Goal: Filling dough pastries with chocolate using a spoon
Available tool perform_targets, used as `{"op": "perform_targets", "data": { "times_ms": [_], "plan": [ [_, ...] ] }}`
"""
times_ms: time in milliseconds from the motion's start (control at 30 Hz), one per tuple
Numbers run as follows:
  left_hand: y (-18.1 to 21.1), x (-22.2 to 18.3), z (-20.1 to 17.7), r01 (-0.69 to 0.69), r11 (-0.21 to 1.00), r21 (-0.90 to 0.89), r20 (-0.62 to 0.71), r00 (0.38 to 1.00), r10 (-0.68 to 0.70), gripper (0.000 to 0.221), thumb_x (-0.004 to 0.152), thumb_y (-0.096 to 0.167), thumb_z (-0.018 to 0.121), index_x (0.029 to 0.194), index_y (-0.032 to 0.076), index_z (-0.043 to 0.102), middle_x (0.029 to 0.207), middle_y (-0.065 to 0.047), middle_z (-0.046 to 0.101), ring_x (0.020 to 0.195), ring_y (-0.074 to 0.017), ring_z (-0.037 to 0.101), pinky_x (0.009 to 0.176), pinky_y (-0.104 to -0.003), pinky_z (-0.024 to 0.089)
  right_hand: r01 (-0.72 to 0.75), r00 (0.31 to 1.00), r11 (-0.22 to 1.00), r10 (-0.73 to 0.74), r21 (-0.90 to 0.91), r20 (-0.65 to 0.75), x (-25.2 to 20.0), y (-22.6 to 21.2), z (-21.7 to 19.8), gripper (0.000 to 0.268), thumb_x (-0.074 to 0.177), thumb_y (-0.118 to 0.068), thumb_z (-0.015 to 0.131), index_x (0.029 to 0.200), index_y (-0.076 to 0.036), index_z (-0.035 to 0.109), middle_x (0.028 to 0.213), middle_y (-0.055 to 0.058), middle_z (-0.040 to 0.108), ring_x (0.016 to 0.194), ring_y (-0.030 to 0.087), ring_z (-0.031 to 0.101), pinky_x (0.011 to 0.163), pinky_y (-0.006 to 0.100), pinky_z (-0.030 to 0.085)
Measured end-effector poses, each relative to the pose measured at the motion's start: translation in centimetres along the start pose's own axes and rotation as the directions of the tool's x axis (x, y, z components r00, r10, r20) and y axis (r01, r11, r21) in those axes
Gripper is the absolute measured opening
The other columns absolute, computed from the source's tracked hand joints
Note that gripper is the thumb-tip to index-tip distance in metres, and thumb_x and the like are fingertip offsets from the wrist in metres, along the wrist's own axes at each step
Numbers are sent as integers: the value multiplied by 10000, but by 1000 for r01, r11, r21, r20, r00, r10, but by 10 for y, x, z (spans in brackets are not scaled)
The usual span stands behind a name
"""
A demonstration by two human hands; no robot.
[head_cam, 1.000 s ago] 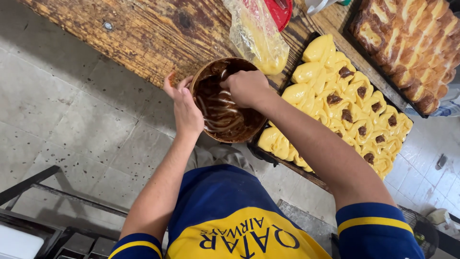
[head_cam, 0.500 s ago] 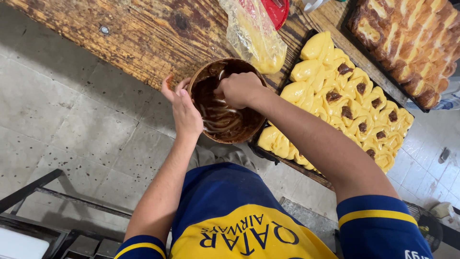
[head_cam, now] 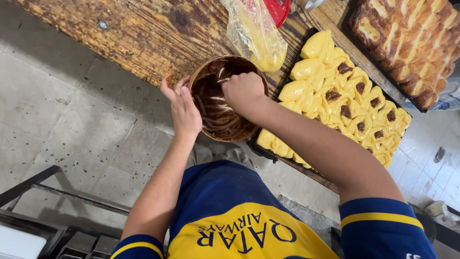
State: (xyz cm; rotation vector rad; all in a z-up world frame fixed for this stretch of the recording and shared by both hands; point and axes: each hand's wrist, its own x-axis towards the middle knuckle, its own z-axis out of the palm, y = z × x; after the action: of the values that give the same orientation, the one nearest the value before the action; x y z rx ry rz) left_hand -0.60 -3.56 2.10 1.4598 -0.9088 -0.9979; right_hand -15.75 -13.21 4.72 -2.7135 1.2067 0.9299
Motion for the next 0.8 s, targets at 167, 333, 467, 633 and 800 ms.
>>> {"op": "perform_targets", "data": {
  "times_ms": [167, 333, 467, 633, 800],
  "plan": [
    [0, 1, 1, -8, 1000, 1, -6, 1000, 8, 497, 1127, 424, 219, 1488, 104, 100, 1387, -244, 571, 1258, -478, 580, 1027, -584, 487, 16, 982, 997, -31, 82, 189, 2, 11, -28, 341, 959, -141, 457, 964, -73, 791, 849, 155, 767, 857, 390, 762, 661, 553, 595],
    [-1, 2, 2, -11, 1000, 19, -12, 1000, 11, 499, 1124, 406, 223, 1497, 101, 94, 1393, -231, 577, 1226, -490, 593, 997, -590, 493, 56, 968, 995, -75, 81, 240, -13, 5, -58, 316, 939, -137, 486, 966, -67, 793, 872, 174, 774, 899, 400, 761, 712, 555, 595],
    [2, 1, 0, -13, 999, 43, 22, 1000, 12, 530, 1117, 428, 196, 1493, 69, 94, 1398, -236, 574, 1203, -492, 606, 972, -586, 504, -13, 977, 987, -22, 162, 213, -24, 11, -67, 313, 945, -146, 489, 960, -62, 790, 888, 169, 772, 905, 410, 755, 746, 565, 592],
    [-1, 3, 0, -10, 998, 60, 23, 1000, 9, 545, 1117, 438, 183, 1492, 55, 85, 1393, -232, 571, 1191, -481, 616, 966, -595, 509, -59, 997, 992, 53, 109, 55, -27, 7, -49, 306, 950, -116, 495, 906, -73, 794, 843, 120, 767, 816, 362, 771, 648, 539, 608],
    [5, 2, 0, -3, 998, 65, 12, 1000, 2, 536, 1121, 437, 196, 1487, 57, 97, 1394, -234, 567, 1190, -503, 608, 968, -611, 501, 23, 999, 1000, -23, 2, 26, -6, 16, -15, 328, 939, -121, 473, 888, -104, 796, 847, 106, 779, 827, 347, 775, 651, 513, 608]
  ]
}}
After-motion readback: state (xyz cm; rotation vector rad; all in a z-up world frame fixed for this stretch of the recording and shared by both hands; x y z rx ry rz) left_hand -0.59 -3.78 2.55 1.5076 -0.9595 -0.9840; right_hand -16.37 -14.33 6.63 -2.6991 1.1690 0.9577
